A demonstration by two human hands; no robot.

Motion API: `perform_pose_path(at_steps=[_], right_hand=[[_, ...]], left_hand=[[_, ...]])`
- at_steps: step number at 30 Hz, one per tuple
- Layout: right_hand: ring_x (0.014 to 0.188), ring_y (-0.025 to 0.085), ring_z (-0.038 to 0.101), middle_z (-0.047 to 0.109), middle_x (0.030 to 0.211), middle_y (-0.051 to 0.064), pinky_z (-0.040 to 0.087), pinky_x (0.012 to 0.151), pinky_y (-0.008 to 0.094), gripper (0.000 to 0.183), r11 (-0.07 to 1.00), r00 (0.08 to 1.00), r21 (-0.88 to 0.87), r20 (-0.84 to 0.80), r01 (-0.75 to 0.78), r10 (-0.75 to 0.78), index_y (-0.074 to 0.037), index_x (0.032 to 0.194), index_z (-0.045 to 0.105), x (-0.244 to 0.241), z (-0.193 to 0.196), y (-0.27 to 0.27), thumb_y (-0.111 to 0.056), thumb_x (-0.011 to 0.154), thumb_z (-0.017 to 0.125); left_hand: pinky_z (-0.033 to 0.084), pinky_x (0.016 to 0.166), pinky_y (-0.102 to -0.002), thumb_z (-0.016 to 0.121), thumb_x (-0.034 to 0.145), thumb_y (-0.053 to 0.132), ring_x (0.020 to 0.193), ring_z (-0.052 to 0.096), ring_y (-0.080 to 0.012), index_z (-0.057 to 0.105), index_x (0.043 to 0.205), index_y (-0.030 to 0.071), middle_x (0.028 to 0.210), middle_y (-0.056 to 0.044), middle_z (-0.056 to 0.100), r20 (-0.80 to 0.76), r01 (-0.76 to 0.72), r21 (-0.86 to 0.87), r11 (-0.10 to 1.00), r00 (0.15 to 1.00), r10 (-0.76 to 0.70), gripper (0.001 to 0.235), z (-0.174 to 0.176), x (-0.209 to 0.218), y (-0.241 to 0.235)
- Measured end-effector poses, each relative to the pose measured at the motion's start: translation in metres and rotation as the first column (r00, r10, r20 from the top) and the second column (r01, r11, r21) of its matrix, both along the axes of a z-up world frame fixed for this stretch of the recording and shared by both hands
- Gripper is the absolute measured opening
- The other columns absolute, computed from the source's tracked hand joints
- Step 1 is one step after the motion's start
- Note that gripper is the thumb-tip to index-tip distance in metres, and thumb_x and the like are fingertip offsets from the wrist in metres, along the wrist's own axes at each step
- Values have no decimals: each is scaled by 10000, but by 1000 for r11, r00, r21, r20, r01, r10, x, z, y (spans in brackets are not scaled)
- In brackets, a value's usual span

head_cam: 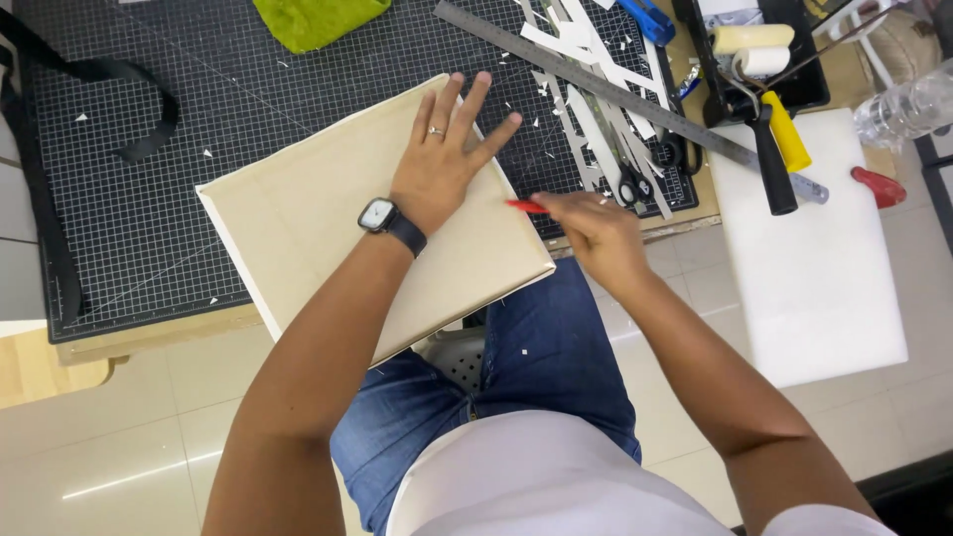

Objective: Finishing a white cardboard box by smoothing edges, applying a coating with a roller, and trimming excess material with scissors.

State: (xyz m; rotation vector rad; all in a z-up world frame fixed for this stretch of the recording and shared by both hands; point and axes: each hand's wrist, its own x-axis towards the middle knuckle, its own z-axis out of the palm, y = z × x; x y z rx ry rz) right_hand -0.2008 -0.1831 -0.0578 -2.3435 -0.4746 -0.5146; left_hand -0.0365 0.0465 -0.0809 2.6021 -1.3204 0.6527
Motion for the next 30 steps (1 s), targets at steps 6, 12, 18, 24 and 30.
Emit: perform_pose_path(at_steps=[6, 12, 18, 24, 30], right_hand=[[1081, 291, 753, 764, 1188, 129, 627, 921, 378, 503, 997, 999, -72, 9, -38, 39, -60, 1273, 707, -46, 25, 4, 239, 907, 535], [1084, 231, 746, 753, 1240, 79, 600, 852, 348, 375, 999, 998, -38, -64, -16, 14, -123, 1309, 695, -47, 22, -6, 86, 1036, 546], [1109, 213, 737, 743, 1283, 27, 549, 987, 338, 356, 995, 988, -32, -125, -97, 92, -162, 1320, 695, -53, 41, -5, 22, 1061, 535], [834, 208, 671, 763, 1037, 77, 541, 834, 397, 321, 992, 996, -102, 67, 69, -63, -94, 1383, 653, -6, 19, 0, 7, 1080, 627], [834, 252, 587, 787, 1191, 57, 542, 736, 376, 367, 982, 972, -152, 224, 112, -76, -105, 1307, 701, 23, -4, 31, 104, 1020, 609]], left_hand=[[200, 1278, -634, 696, 818, -196, 1558, 141, -469, 672, 1425, 363, 1726, -128, 85, -25, 179, -33, 983, 983, -180, 826, -15, 7, 7], [136, 1274, -644, 711, 855, -176, 1553, 107, -466, 740, 1374, 317, 1718, -122, 185, -66, 173, -65, 983, 982, -177, 717, -16, 4, 8], [148, 1266, -655, 741, 871, -174, 1532, 154, -487, 781, 1320, 285, 1685, -95, 297, -44, 198, -159, 967, 977, -207, 644, -15, 6, 14], [137, 1262, -679, 725, 846, -148, 1535, 137, -491, 797, 1301, 279, 1696, -101, 283, -30, 185, -146, 972, 981, -191, 628, -5, 0, 15], [145, 1268, -663, 608, 905, -158, 1528, 137, -502, 750, 1393, 268, 1683, -141, 258, -94, 132, -170, 977, 984, -150, 663, -6, -10, 22]])
